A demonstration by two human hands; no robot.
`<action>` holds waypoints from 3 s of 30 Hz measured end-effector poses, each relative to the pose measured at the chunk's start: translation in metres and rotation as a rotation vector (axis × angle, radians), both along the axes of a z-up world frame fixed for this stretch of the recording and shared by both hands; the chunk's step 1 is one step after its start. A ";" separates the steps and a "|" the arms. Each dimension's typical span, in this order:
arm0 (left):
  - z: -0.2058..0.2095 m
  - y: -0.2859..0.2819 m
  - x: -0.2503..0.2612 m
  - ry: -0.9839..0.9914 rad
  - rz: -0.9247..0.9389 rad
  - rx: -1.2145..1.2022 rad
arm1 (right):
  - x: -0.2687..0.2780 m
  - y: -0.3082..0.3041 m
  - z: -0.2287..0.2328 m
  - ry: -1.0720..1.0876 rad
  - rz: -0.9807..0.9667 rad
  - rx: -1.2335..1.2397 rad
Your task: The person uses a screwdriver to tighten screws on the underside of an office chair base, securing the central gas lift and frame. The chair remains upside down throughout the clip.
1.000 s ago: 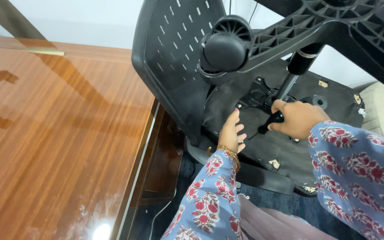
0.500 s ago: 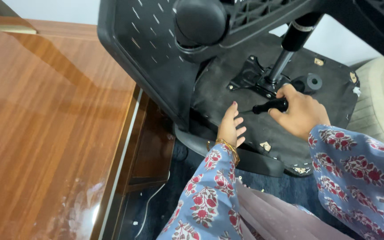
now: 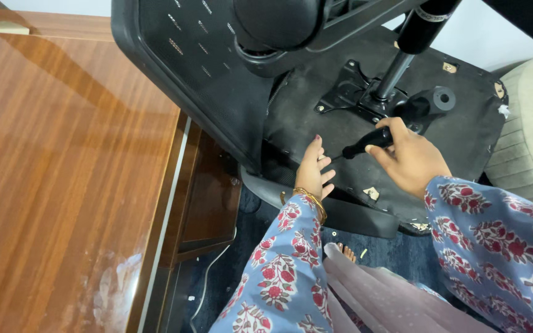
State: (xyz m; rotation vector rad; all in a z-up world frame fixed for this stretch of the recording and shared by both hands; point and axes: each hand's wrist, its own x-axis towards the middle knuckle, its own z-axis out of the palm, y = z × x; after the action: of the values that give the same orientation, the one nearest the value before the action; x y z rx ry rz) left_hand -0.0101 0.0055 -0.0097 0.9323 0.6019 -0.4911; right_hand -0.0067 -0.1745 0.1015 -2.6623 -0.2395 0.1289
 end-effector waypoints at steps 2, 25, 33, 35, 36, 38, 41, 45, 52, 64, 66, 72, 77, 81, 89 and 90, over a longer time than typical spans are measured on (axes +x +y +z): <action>0.000 0.003 0.002 0.010 -0.002 0.006 | 0.002 0.004 -0.001 0.001 0.000 -0.032; -0.011 0.012 0.005 0.029 0.006 0.014 | 0.005 0.004 -0.008 0.046 -0.046 -0.030; -0.014 0.014 -0.006 0.064 0.021 0.012 | -0.003 0.008 -0.017 0.007 0.004 -0.008; -0.015 0.016 -0.011 0.055 0.033 0.013 | -0.003 0.007 -0.019 0.001 0.006 -0.009; -0.015 0.017 -0.013 0.050 0.039 0.014 | -0.003 0.007 -0.020 -0.002 0.008 -0.009; -0.016 0.018 -0.014 0.046 0.036 -0.002 | -0.001 0.009 -0.021 0.003 0.013 -0.022; -0.017 0.017 -0.015 0.059 0.051 -0.011 | 0.004 0.013 -0.021 0.072 0.006 -0.065; -0.017 0.014 -0.009 0.058 0.036 -0.016 | 0.005 0.013 -0.017 0.049 0.028 -0.102; -0.007 0.002 0.001 0.029 -0.019 -0.014 | 0.007 0.013 -0.009 0.073 0.029 -0.132; 0.030 -0.027 0.035 -0.062 -0.140 -0.034 | 0.020 -0.007 0.020 0.024 -0.065 -0.174; 0.031 -0.028 0.037 -0.056 -0.151 -0.038 | 0.022 -0.008 0.019 0.022 -0.069 -0.145; 0.019 -0.016 0.028 -0.007 -0.145 0.010 | 0.017 0.002 0.002 0.024 -0.152 -0.092; -0.001 -0.004 0.016 0.025 -0.139 0.025 | 0.009 0.008 -0.014 -0.049 -0.166 -0.053; -0.015 -0.002 0.011 0.067 -0.138 0.022 | 0.009 0.007 -0.022 -0.084 -0.124 -0.047; -0.027 0.007 0.008 0.108 -0.145 0.048 | 0.010 0.006 -0.027 -0.005 -0.126 -0.015; -0.026 0.007 0.008 0.111 -0.145 0.052 | 0.010 0.006 -0.027 -0.018 -0.116 -0.016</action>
State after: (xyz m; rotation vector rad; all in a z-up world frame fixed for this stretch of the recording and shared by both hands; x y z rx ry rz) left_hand -0.0018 0.0129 -0.0361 1.0077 0.6525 -0.6633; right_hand 0.0037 -0.1684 0.0746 -2.6861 -0.0898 0.0704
